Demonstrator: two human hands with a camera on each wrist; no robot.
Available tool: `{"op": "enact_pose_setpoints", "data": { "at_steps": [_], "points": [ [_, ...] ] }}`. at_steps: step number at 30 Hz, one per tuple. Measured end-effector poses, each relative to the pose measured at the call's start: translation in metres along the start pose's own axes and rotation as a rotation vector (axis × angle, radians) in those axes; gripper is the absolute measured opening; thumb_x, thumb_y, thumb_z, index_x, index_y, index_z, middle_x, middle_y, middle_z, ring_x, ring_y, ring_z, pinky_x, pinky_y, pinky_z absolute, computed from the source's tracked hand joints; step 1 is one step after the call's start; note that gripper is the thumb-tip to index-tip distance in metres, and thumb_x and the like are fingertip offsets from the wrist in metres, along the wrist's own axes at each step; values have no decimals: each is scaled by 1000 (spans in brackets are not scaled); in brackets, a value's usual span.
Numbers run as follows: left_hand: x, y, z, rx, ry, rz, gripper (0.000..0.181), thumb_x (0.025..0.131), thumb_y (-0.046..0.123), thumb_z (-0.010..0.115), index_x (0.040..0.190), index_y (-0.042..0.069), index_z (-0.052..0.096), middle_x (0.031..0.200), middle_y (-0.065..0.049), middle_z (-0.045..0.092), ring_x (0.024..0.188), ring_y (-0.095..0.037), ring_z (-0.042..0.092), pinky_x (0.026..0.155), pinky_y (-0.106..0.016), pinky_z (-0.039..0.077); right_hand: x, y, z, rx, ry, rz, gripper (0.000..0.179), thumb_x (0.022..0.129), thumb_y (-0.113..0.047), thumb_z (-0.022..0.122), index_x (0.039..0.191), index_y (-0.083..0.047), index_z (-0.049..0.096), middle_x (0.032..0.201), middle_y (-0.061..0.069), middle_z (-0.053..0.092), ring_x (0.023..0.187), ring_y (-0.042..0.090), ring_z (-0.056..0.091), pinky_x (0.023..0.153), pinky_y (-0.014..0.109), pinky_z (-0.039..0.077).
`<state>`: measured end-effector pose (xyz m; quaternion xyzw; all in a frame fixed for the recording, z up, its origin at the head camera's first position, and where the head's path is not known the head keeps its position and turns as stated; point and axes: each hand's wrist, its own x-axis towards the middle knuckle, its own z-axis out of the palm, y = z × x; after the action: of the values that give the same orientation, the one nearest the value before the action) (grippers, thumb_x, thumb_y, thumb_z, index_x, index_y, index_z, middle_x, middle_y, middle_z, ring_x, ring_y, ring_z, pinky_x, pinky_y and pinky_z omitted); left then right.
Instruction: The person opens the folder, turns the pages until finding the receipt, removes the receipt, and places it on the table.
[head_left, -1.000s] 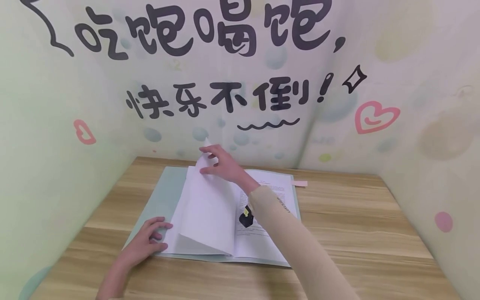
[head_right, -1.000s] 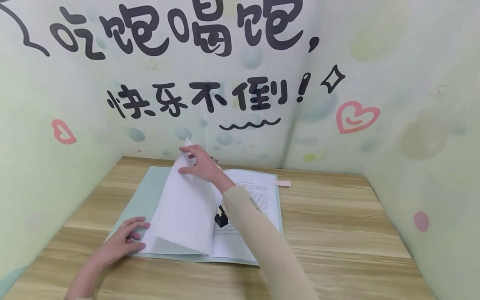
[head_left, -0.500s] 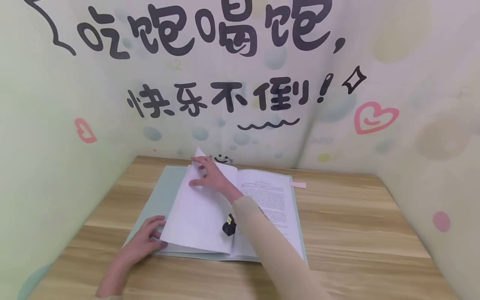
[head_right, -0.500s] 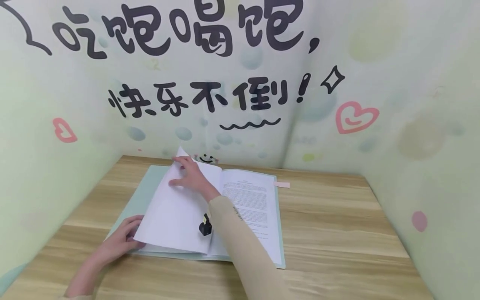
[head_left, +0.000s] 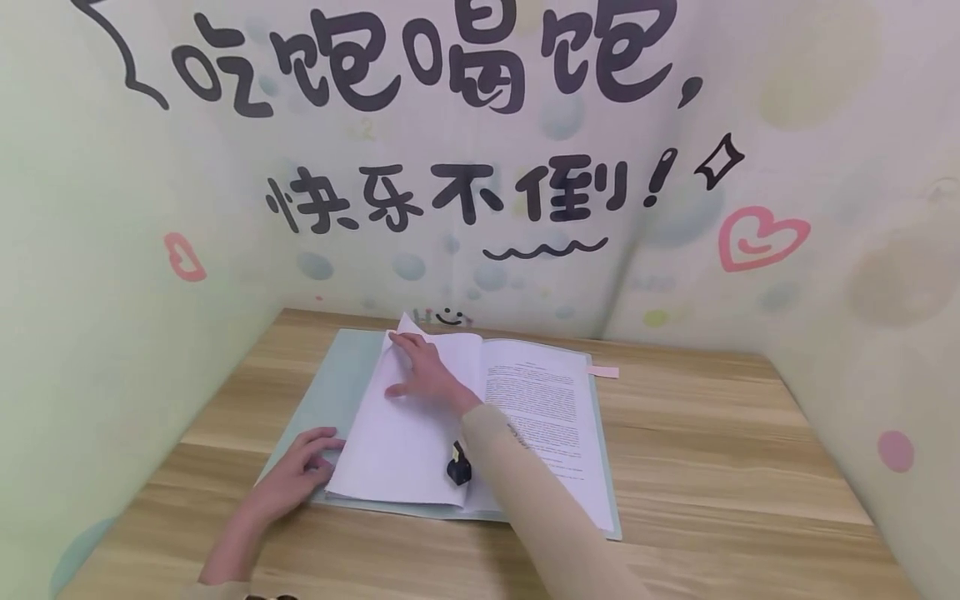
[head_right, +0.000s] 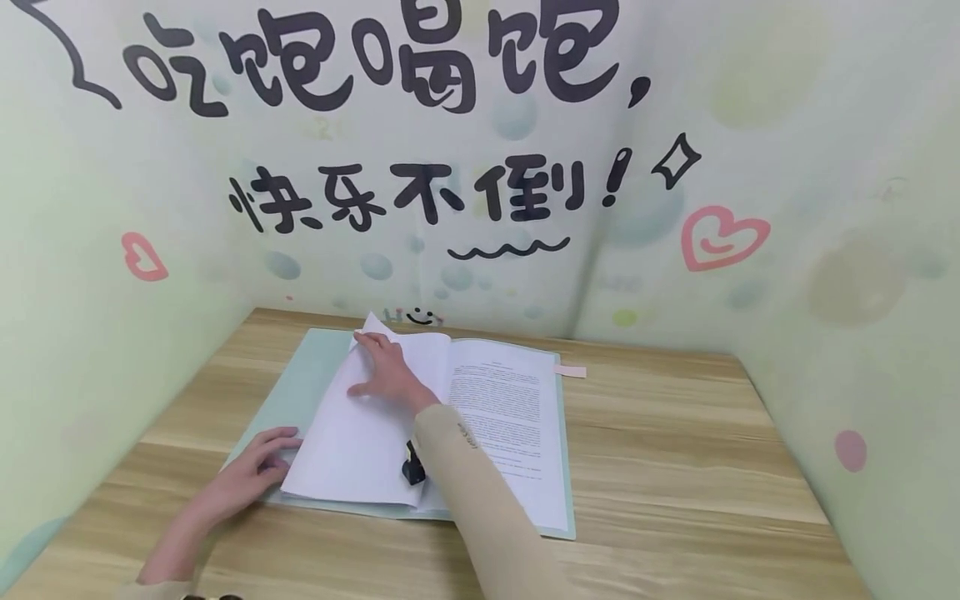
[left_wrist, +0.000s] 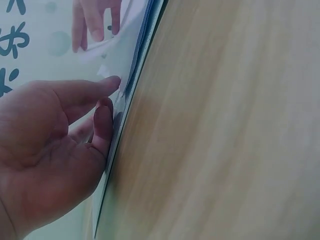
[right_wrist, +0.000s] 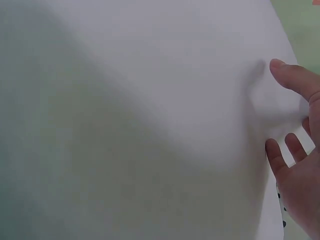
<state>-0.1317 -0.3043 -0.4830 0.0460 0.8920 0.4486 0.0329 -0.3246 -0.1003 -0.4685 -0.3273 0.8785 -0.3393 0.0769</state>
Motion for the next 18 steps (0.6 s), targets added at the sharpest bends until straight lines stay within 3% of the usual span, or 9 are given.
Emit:
{"op": "enact_pose_setpoints", "data": {
  "at_steps": [2, 5, 7, 9, 12, 18],
  "points": [
    [1, 2, 0, 21, 6, -32, 33, 96, 11, 58, 126, -2, 60, 146, -24, 38, 118, -37, 57, 97, -36, 47, 0, 2, 4, -15, -3, -5, 98, 79, -30, 83, 157, -21, 25, 160, 5, 28, 140, 27, 31, 118, 38, 32],
    [3, 3, -1, 27, 5, -60, 35, 100, 22, 54, 125, 0, 62, 147, -23, 38, 134, -45, 43, 106, -43, 39, 0, 5, 10, -28, -4, -22, 99, 79, -29, 83, 157, -19, 24, 160, 5, 28, 139, 27, 31, 118, 38, 31],
    [3, 2, -1, 15, -11, -54, 37, 98, 23, 58, 126, -1, 61, 147, -24, 36, 125, -41, 50, 100, -37, 43, 1, 7, 13, -44, -2, -28, 98, 79, -28, 83, 157, -19, 24, 160, 5, 28, 139, 27, 31, 118, 38, 31],
    [2, 1, -2, 6, -22, -37, 40, 94, 22, 64, 127, -1, 60, 147, -24, 36, 113, -28, 55, 90, -27, 46, 0, 8, 15, -59, 2, -31, 99, 79, -28, 83, 157, -18, 24, 160, 6, 28, 139, 27, 31, 118, 37, 31],
    [2, -2, -3, -20, -38, -13, 50, 85, 19, 74, 128, -1, 59, 148, -24, 34, 95, -10, 52, 77, -19, 47, 0, 9, 18, -98, 10, -30, 99, 79, -29, 83, 158, -18, 23, 160, 5, 28, 138, 27, 33, 116, 35, 33],
    [2, -5, -3, -39, -52, 44, 56, 79, 14, 79, 128, -3, 56, 145, -27, 33, 94, -9, 49, 74, -20, 49, -1, 5, 20, -179, 9, -25, 96, 82, -30, 80, 158, -19, 22, 160, 3, 28, 136, 26, 35, 114, 34, 34]
  ]
}}
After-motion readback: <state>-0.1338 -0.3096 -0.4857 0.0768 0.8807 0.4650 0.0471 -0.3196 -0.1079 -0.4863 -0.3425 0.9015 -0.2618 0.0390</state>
